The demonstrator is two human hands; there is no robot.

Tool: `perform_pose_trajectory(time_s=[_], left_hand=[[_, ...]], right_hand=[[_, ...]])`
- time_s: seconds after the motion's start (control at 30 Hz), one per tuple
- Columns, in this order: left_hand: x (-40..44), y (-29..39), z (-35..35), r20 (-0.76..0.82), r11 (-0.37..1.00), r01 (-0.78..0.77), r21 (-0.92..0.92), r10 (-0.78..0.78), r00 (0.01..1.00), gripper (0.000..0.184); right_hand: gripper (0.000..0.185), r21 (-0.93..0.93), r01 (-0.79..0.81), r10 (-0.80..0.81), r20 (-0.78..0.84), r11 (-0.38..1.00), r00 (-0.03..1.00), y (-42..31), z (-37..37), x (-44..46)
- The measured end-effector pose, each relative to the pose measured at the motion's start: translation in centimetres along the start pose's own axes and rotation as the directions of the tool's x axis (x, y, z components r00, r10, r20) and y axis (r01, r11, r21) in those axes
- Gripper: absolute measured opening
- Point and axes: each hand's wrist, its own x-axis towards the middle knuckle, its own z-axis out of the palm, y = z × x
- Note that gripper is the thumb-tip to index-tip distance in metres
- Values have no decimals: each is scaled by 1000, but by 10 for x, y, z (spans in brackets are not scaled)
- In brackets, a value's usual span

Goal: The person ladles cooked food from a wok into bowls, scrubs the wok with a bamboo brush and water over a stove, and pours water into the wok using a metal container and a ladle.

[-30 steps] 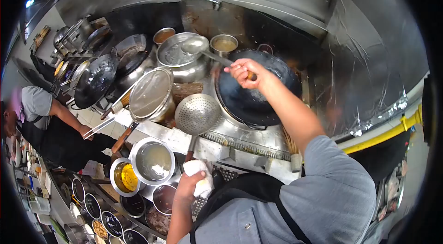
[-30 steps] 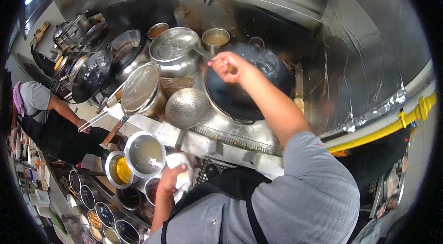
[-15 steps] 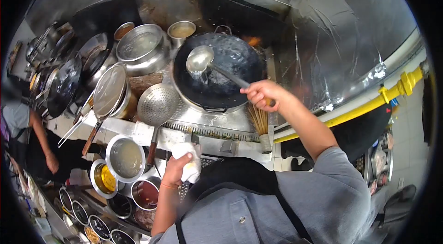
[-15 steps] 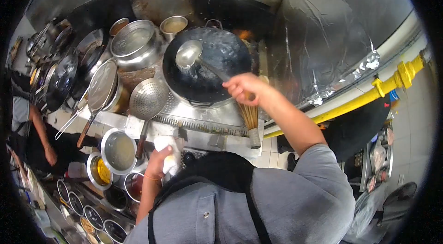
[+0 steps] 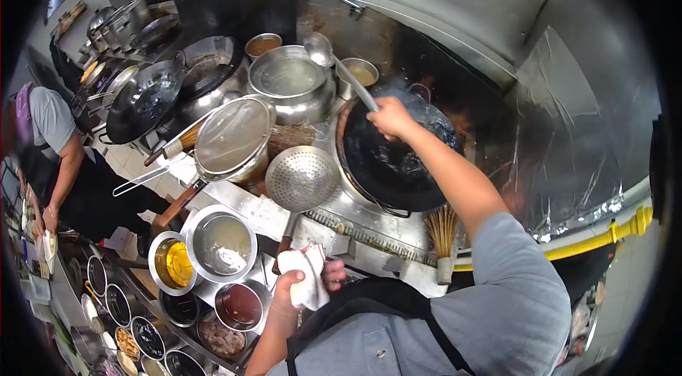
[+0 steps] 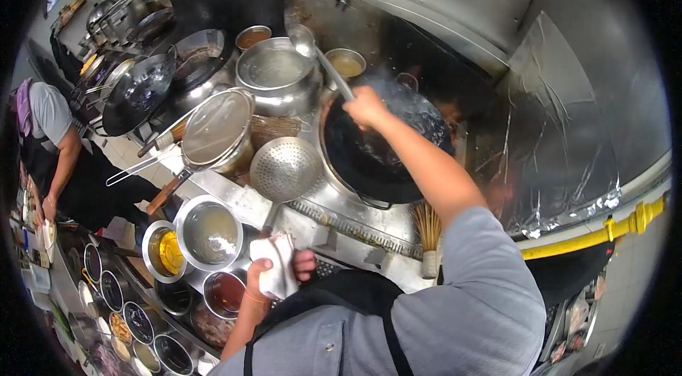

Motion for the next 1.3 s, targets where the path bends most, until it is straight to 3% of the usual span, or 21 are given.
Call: perform_pose_trajectory(time_s=[0.07,0.1,0.13,0.17,0.2,0.23,0.3,0.33,0.37,0.57,0.7,0.77,0.8,1.03,1.1,1.17,1.23,1.3], left_hand=[[-17,7,-37,-2,998,-18,-64,18,1000,68],[-22,12,-43,-1,995,-70,-77,70,998,69],[-23,16,-34,12,993,-99,-66,100,995,72],[-29,18,-40,16,990,-121,-67,122,992,68],[-32,24,-38,21,992,-125,-10,125,992,71],[-38,26,-44,-48,992,-111,54,114,992,71],[-49,25,-48,-194,981,-150,126,173,966,68],[-50,26,-51,-187,984,-122,133,146,971,68],[-50,25,-55,-216,985,-127,121,151,965,66],[-34,30,-46,-195,981,-65,183,101,976,64],[-19,22,-34,-231,968,9,249,51,972,64],[-9,17,-26,-158,968,42,249,-2,987,64],[-6,11,-18,-211,965,17,261,39,977,65],[8,-26,-13,-208,931,152,331,-85,974,61],[9,-36,-12,-252,921,219,323,-139,958,71],[11,-47,-10,-241,909,239,341,-161,957,70],[14,-56,-7,-297,901,273,337,-173,939,55],[18,-63,-4,-258,893,280,353,-195,946,56]], right_hand=[[10,-92,-25,33,86,995,996,-8,43,61],[14,-443,328,-231,260,834,938,41,79,133],[20,-208,-79,100,88,975,991,-18,83,100],[25,-38,-203,207,163,978,965,-16,103,114],[26,244,-315,251,260,917,932,-25,112,116],[27,495,-428,265,366,756,892,-30,118,115],[24,663,-721,193,695,200,693,-34,109,113],[25,628,-776,143,765,53,628,-38,100,107],[26,650,-760,115,755,4,646,-39,91,97],[8,657,-737,42,751,-158,659,-25,26,24],[11,693,-715,-73,711,-95,699,-5,-21,-38],[11,683,-721,-86,716,-117,692,3,-45,-71],[13,691,-714,-97,708,-112,700,5,-57,-89],[14,731,-667,41,678,-144,734,48,-108,-186],[13,731,-658,46,675,-181,737,63,-117,-206],[11,747,-641,113,662,-177,741,79,-125,-222],[10,756,-627,116,651,-187,751,90,-135,-230],[10,783,-570,144,612,-248,778,100,-146,-233]])
